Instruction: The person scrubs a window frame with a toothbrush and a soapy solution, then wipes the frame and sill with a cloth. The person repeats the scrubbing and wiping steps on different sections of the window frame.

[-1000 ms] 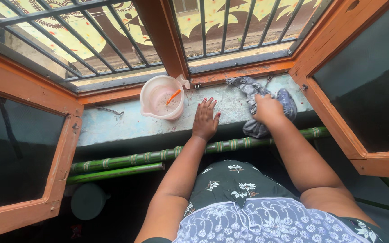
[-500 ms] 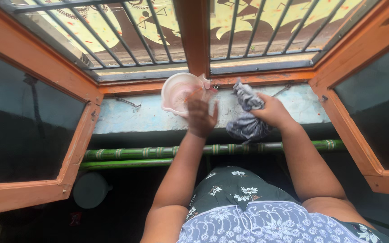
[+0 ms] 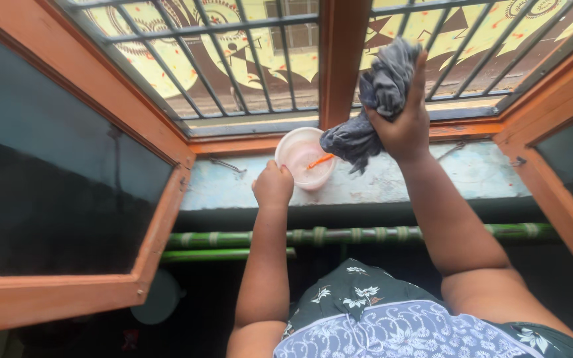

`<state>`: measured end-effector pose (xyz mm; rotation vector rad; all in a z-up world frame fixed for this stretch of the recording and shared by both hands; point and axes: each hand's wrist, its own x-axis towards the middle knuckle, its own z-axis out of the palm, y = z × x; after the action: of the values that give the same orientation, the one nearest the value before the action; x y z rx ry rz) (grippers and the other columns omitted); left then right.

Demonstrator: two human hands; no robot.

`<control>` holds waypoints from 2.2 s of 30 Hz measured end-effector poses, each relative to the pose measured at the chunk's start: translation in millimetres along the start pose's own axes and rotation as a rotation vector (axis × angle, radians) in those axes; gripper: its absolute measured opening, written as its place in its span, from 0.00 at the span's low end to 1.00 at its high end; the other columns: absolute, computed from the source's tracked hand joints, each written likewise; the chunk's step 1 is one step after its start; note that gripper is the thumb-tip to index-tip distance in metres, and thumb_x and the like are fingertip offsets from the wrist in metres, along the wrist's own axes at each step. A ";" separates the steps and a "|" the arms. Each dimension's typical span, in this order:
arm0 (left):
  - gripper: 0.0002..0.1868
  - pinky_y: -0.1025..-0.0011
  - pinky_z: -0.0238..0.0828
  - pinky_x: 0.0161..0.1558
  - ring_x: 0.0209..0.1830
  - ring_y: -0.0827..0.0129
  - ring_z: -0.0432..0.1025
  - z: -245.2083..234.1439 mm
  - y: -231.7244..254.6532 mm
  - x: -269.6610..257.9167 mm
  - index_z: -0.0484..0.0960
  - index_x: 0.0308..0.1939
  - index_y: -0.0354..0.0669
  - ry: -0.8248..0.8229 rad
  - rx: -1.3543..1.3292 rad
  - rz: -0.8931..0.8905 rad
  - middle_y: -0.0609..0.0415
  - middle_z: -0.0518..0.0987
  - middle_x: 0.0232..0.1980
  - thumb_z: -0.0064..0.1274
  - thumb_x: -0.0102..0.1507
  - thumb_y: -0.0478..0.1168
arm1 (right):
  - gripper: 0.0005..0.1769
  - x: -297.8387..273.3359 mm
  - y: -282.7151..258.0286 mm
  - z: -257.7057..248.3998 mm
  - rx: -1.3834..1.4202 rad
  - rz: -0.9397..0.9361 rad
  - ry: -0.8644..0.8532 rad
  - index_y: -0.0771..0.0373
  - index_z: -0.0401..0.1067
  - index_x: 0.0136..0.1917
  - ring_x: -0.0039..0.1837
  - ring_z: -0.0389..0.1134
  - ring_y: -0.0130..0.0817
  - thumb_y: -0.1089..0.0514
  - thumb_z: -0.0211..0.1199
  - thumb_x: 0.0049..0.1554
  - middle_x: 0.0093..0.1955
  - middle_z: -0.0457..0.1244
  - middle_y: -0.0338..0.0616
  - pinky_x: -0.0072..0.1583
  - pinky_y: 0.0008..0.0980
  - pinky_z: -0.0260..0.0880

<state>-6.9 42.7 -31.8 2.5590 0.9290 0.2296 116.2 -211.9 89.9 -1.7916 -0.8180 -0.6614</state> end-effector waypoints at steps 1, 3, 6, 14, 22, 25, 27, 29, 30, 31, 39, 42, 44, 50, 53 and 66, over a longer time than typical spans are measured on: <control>0.16 0.46 0.66 0.54 0.41 0.45 0.79 1.1 -9.4 2.7 0.80 0.45 0.40 0.016 -0.022 0.026 0.40 0.84 0.39 0.44 0.66 0.49 | 0.55 10.4 -5.4 6.2 -0.067 -0.062 0.015 0.61 0.34 0.85 0.81 0.60 0.59 0.57 0.73 0.62 0.81 0.51 0.62 0.75 0.45 0.69; 0.17 0.48 0.69 0.53 0.42 0.43 0.79 1.0 -26.8 10.8 0.80 0.44 0.40 0.024 -0.044 0.066 0.38 0.84 0.39 0.45 0.66 0.49 | 0.52 28.0 -9.6 19.2 -0.203 -0.152 0.011 0.59 0.42 0.85 0.79 0.61 0.59 0.56 0.73 0.60 0.83 0.50 0.61 0.72 0.44 0.71; 0.17 0.46 0.69 0.52 0.43 0.41 0.78 -7.6 -55.7 23.5 0.80 0.43 0.40 -0.007 -0.046 0.083 0.37 0.83 0.39 0.46 0.66 0.50 | 0.46 35.0 -7.8 48.8 -0.469 -0.194 -0.031 0.54 0.58 0.82 0.73 0.66 0.56 0.53 0.75 0.56 0.82 0.54 0.56 0.66 0.43 0.74; 0.20 0.47 0.70 0.52 0.49 0.39 0.76 -40.3 -100.9 39.8 0.80 0.49 0.38 -0.068 -0.110 0.006 0.35 0.82 0.47 0.49 0.65 0.52 | 0.43 -33.2 27.7 106.7 -0.720 -0.082 -0.114 0.53 0.69 0.76 0.62 0.67 0.52 0.51 0.76 0.48 0.73 0.61 0.51 0.58 0.43 0.74; 0.26 0.42 0.67 0.57 0.52 0.41 0.76 -85.2 -61.8 10.0 0.76 0.61 0.40 -0.016 0.044 -0.221 0.37 0.83 0.49 0.49 0.69 0.56 | 0.37 -135.8 92.1 107.6 -0.700 -0.069 -0.318 0.54 0.73 0.69 0.63 0.66 0.49 0.49 0.74 0.45 0.66 0.64 0.46 0.60 0.46 0.71; 0.31 0.26 0.53 0.59 0.52 0.46 0.76 -95.3 -15.9 -9.1 0.75 0.62 0.35 0.613 0.102 0.125 0.44 0.82 0.51 0.59 0.59 0.47 | 0.35 -138.0 97.8 103.4 -0.612 0.014 -0.363 0.54 0.73 0.67 0.61 0.67 0.49 0.50 0.73 0.45 0.68 0.64 0.48 0.59 0.46 0.71; 0.25 0.33 0.50 0.63 0.58 0.51 0.75 -94.7 16.9 -14.7 0.76 0.62 0.38 0.725 0.039 0.320 0.48 0.81 0.54 0.59 0.63 0.43 | 0.32 -132.9 107.0 96.6 -0.562 0.097 -0.398 0.54 0.74 0.66 0.59 0.67 0.49 0.50 0.72 0.48 0.69 0.64 0.49 0.58 0.46 0.72; 0.19 0.53 0.64 0.63 0.57 0.50 0.71 -81.1 49.7 -24.0 0.76 0.58 0.40 0.642 -0.271 0.454 0.45 0.78 0.52 0.60 0.66 0.41 | 0.27 -129.3 119.7 90.4 -0.547 0.168 -0.418 0.55 0.75 0.64 0.59 0.67 0.50 0.51 0.70 0.51 0.70 0.64 0.51 0.58 0.44 0.72; 0.18 0.55 0.63 0.60 0.56 0.53 0.72 -70.4 64.8 -31.7 0.78 0.57 0.41 0.520 -0.338 0.507 0.48 0.79 0.51 0.60 0.65 0.39 | 0.25 -127.1 128.7 84.0 -0.558 0.206 -0.436 0.54 0.77 0.63 0.59 0.67 0.49 0.53 0.68 0.51 0.70 0.64 0.48 0.58 0.45 0.72; 0.17 0.58 0.62 0.57 0.56 0.56 0.73 -57.8 78.7 -39.0 0.79 0.57 0.43 0.395 -0.403 0.559 0.50 0.79 0.50 0.59 0.64 0.36 | 0.23 -123.5 139.7 75.9 -0.568 0.245 -0.453 0.52 0.78 0.61 0.59 0.68 0.48 0.54 0.67 0.51 0.71 0.64 0.46 0.57 0.45 0.72; 0.21 0.48 0.52 0.73 0.70 0.54 0.65 88.2 99.1 -37.0 0.77 0.61 0.45 0.025 -0.113 0.855 0.50 0.76 0.63 0.53 0.65 0.48 | 0.23 -123.2 192.0 -14.9 -0.791 0.438 -0.358 0.53 0.78 0.61 0.60 0.68 0.51 0.55 0.66 0.51 0.72 0.63 0.44 0.58 0.47 0.72; 0.27 0.46 0.44 0.75 0.75 0.51 0.58 141.3 82.3 -22.0 0.75 0.64 0.44 -0.056 -0.011 0.888 0.46 0.71 0.70 0.49 0.66 0.53 | 0.22 -124.6 186.2 -13.8 -0.818 0.528 -0.338 0.53 0.79 0.61 0.60 0.68 0.51 0.53 0.68 0.53 0.72 0.63 0.41 0.58 0.49 0.71; 0.31 0.43 0.38 0.75 0.78 0.52 0.53 161.0 75.3 -14.7 0.74 0.67 0.44 -0.014 0.075 0.934 0.45 0.66 0.74 0.46 0.65 0.56 | 0.22 -124.4 182.8 -4.0 -0.883 0.541 -0.339 0.53 0.78 0.62 0.61 0.67 0.52 0.53 0.68 0.53 0.72 0.63 0.42 0.57 0.49 0.71; 0.29 0.34 0.30 0.75 0.82 0.54 0.45 166.4 66.5 -10.0 0.73 0.67 0.45 -0.096 0.056 0.837 0.51 0.65 0.76 0.42 0.68 0.57 | 0.28 -119.7 191.8 12.8 -0.990 0.565 -0.346 0.53 0.76 0.65 0.62 0.67 0.51 0.52 0.68 0.51 0.72 0.62 0.43 0.58 0.49 0.71; 0.29 0.36 0.30 0.76 0.84 0.53 0.45 164.7 65.3 -7.2 0.74 0.67 0.46 -0.196 0.040 0.805 0.51 0.64 0.76 0.41 0.68 0.57 | 0.28 -121.4 186.5 14.4 -1.005 0.623 -0.371 0.52 0.75 0.67 0.62 0.66 0.52 0.53 0.67 0.52 0.74 0.61 0.42 0.60 0.50 0.70; 0.30 0.37 0.31 0.76 0.82 0.52 0.45 160.5 66.9 -5.6 0.71 0.68 0.45 -0.247 0.029 0.800 0.51 0.62 0.76 0.41 0.68 0.57 | 0.31 -121.0 178.6 23.0 -1.051 0.716 -0.427 0.50 0.71 0.70 0.64 0.64 0.52 0.53 0.66 0.52 0.75 0.57 0.40 0.60 0.50 0.68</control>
<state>73.3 -58.5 -148.3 2.7678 -0.2130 0.1109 182.5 -263.3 -110.2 -3.0159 0.0419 -0.1961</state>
